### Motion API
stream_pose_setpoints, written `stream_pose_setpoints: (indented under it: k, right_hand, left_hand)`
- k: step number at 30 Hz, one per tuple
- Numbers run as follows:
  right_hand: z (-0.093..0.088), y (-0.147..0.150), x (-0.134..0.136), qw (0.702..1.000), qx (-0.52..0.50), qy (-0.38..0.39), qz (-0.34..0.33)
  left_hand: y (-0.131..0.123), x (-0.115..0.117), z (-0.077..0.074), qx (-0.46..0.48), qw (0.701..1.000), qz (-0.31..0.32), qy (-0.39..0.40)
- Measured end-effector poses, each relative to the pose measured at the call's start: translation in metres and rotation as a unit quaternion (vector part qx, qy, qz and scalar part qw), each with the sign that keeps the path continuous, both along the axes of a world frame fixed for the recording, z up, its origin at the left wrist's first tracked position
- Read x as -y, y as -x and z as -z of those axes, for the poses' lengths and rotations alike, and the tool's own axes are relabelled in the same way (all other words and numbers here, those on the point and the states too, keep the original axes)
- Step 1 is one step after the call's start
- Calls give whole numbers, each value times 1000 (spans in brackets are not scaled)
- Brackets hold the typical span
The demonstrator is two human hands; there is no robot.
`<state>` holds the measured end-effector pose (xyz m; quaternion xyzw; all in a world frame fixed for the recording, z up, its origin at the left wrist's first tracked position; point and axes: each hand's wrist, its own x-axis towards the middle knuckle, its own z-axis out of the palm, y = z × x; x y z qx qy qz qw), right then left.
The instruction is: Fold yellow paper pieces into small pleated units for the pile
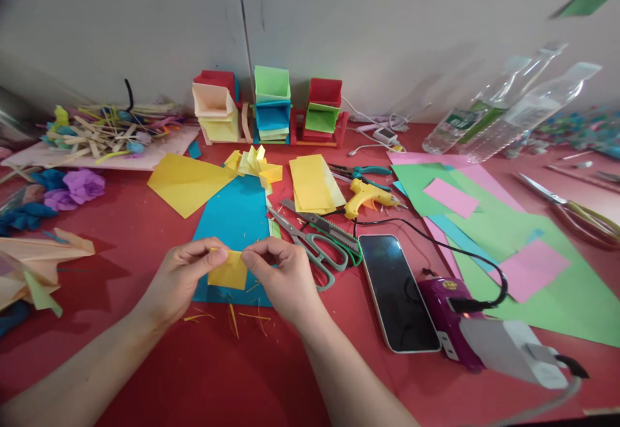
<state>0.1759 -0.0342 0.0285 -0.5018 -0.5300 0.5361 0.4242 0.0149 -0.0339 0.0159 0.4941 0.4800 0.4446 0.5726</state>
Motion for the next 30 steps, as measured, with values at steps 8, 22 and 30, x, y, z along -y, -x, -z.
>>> stream_pose_setpoints:
  k: [8,22,30]
  right_hand:
    - [5,5,-2,999,-33,26,23]
    - [-2,7,6,974,143,-176,25]
    - [-1,3,6,967,157,-197,31]
  left_hand:
    - [-2,-3,6,49,996,-42,58]
    - [7,-9,3,-104,988,2,-111]
    - [5,-7,1,-160,977,-7,-143]
